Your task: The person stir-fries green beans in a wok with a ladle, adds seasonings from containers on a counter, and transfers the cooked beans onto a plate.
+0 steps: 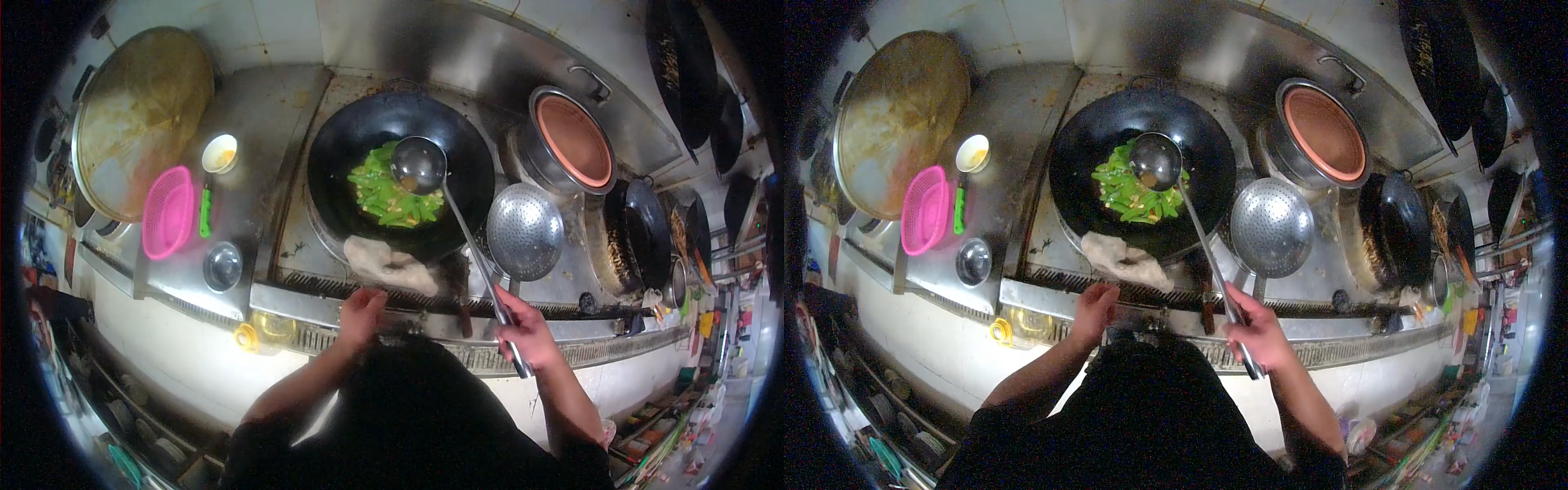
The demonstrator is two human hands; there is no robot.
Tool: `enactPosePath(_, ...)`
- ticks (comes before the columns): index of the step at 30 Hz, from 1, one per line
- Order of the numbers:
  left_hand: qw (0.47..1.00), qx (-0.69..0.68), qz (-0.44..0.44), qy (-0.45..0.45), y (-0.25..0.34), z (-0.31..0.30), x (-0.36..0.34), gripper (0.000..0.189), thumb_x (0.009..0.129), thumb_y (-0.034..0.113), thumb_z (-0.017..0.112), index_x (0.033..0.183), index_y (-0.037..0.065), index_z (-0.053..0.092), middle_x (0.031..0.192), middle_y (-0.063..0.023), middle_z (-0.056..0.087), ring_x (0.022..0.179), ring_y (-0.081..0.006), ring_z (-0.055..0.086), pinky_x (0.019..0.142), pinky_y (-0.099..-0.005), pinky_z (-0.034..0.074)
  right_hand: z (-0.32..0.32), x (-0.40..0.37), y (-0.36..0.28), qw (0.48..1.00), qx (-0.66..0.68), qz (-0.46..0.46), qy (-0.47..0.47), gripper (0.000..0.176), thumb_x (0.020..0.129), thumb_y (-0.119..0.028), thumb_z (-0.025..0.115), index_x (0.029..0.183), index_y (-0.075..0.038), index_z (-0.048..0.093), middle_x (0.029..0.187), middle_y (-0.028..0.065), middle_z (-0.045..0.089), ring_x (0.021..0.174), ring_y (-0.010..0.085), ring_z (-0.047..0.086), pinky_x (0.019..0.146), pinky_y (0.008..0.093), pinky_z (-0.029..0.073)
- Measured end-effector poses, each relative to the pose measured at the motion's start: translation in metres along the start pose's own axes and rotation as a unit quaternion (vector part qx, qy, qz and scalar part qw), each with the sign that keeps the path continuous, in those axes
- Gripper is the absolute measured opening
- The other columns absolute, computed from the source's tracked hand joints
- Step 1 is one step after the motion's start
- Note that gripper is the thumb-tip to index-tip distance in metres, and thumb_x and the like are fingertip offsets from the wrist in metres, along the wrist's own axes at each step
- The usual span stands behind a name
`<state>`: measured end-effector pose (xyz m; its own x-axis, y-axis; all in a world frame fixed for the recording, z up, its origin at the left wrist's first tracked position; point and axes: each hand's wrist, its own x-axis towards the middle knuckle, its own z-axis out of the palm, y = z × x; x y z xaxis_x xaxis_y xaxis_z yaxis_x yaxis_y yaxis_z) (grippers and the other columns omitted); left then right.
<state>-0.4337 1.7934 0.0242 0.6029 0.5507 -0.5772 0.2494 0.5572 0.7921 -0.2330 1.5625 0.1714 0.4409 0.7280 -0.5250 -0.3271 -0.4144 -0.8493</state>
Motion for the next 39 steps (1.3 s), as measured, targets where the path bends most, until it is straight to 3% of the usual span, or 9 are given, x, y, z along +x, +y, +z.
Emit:
enactPosePath(3, 0.954, 0.188, 0.23, 0.041, -0.005, -0.005, 0.004, 0.036, 0.088, 0.023, 0.067, 0.118, 0.004, 0.062, 0.066, -0.0049, 0.06, 0.057, -0.0164, 0.057, 0.054, -0.0291, 0.047, 0.001, -0.026, -0.007, 1.0, 0.01, -0.01, -0.009, 0.076, 0.08, 0.013, 0.054, 0.149, -0.014, 0.035, 0.081, 0.0048, 0.058, 0.047, 0.01, 0.051, 0.042, 0.024, 0.044)
enactPosePath(9, 0.775, 0.472, 0.414, 0.068, 0.089, 0.016, 0.003, 0.048, 0.084, 0.025, 0.065, 0.13, 0.012, 0.055, 0.08, -0.0176, 0.066, 0.063, -0.0326, 0.065, 0.06, -0.0411, 0.053, 0.008, -0.065, -0.017, 0.995, 0.094, 0.001, -0.02, 0.075, 0.079, 0.014, 0.055, 0.147, -0.012, 0.037, 0.077, 0.0045, 0.057, 0.047, 0.0103, 0.052, 0.042, 0.0226, 0.044)
enactPosePath(22, 0.704, 0.638, 0.312, 0.011, 0.143, 0.048, 0.029, 0.062, 0.086, 0.031, 0.063, 0.141, 0.012, 0.042, 0.084, -0.017, 0.069, 0.07, -0.0326, 0.066, 0.066, -0.0416, 0.054, 0.016, -0.093, -0.005, 0.988, 0.15, 0.006, -0.04, 0.076, 0.078, 0.015, 0.057, 0.147, -0.011, 0.039, 0.079, 0.0074, 0.059, 0.052, 0.0102, 0.054, 0.045, 0.0225, 0.046)
enactPosePath(24, 0.847, 0.418, 0.301, -0.134, 0.172, 0.059, -0.031, 0.055, 0.082, 0.013, 0.068, 0.135, 0.009, 0.051, 0.071, -0.0104, 0.067, 0.066, -0.0266, 0.068, 0.06, -0.0374, 0.053, 0.014, -0.094, -0.001, 0.985, 0.17, 0.024, -0.035, 0.076, 0.078, 0.015, 0.058, 0.147, -0.011, 0.038, 0.079, 0.0071, 0.059, 0.052, 0.0101, 0.054, 0.045, 0.0227, 0.046)
enactPosePath(26, 0.885, 0.204, 0.222, -0.356, 0.194, 0.06, -0.086, 0.031, 0.081, 0.007, 0.069, 0.111, 0.005, 0.061, 0.082, -0.0083, 0.067, 0.069, -0.0191, 0.065, 0.059, -0.0338, 0.051, 0.014, -0.091, 0.001, 0.98, 0.195, 0.001, -0.05, 0.075, 0.08, 0.013, 0.059, 0.147, -0.012, 0.038, 0.08, 0.0065, 0.059, 0.051, 0.0098, 0.053, 0.045, 0.0228, 0.046)
enactPosePath(30, 0.488, -0.168, 0.285, -0.808, 0.198, 0.074, -0.126, 0.007, 0.088, 0.011, 0.064, 0.087, 0.005, 0.062, 0.087, -0.0076, 0.062, 0.071, -0.0206, 0.058, 0.056, -0.0378, 0.048, 0.011, -0.08, 0.002, 0.982, 0.185, 0.011, -0.043, 0.073, 0.082, 0.012, 0.06, 0.147, -0.013, 0.038, 0.073, 0.007, 0.058, 0.049, 0.0118, 0.053, 0.044, 0.0232, 0.046)
enactPosePath(34, 0.584, -0.273, 0.302, -0.702, 0.195, 0.076, -0.151, 0.059, 0.09, 0.023, 0.064, 0.142, 0.002, 0.042, 0.071, -0.0043, 0.059, 0.046, -0.0158, 0.053, 0.039, -0.0262, 0.042, 0.013, -0.075, 0.001, 0.981, 0.19, 0.044, 0.005, 0.074, 0.08, 0.013, 0.059, 0.146, -0.014, 0.04, 0.071, 0.0091, 0.058, 0.046, 0.0133, 0.054, 0.04, 0.0244, 0.044)
enactPosePath(35, 0.592, -0.252, 0.308, -0.701, 0.182, 0.07, -0.132, 0.045, 0.089, 0.012, 0.063, 0.131, 0.002, 0.052, 0.082, -0.0059, 0.063, 0.055, -0.0141, 0.055, 0.048, -0.0256, 0.044, 0.013, -0.073, 0.002, 0.979, 0.199, 0.032, 0.003, 0.075, 0.079, 0.013, 0.059, 0.146, -0.014, 0.04, 0.071, 0.0094, 0.059, 0.046, 0.0135, 0.054, 0.04, 0.0246, 0.044)
enactPosePath(39, 0.916, -0.055, 0.055, -0.392, 0.138, 0.045, -0.099, 0.022, 0.087, 0.011, 0.061, 0.107, 0.002, 0.062, 0.084, -0.0062, 0.062, 0.062, -0.0171, 0.056, 0.057, -0.0309, 0.047, 0.011, -0.069, 0.0, 0.978, 0.209, 0.02, 0.006, 0.075, 0.078, 0.012, 0.06, 0.146, -0.014, 0.04, 0.072, 0.0097, 0.059, 0.045, 0.0135, 0.054, 0.039, 0.025, 0.044)
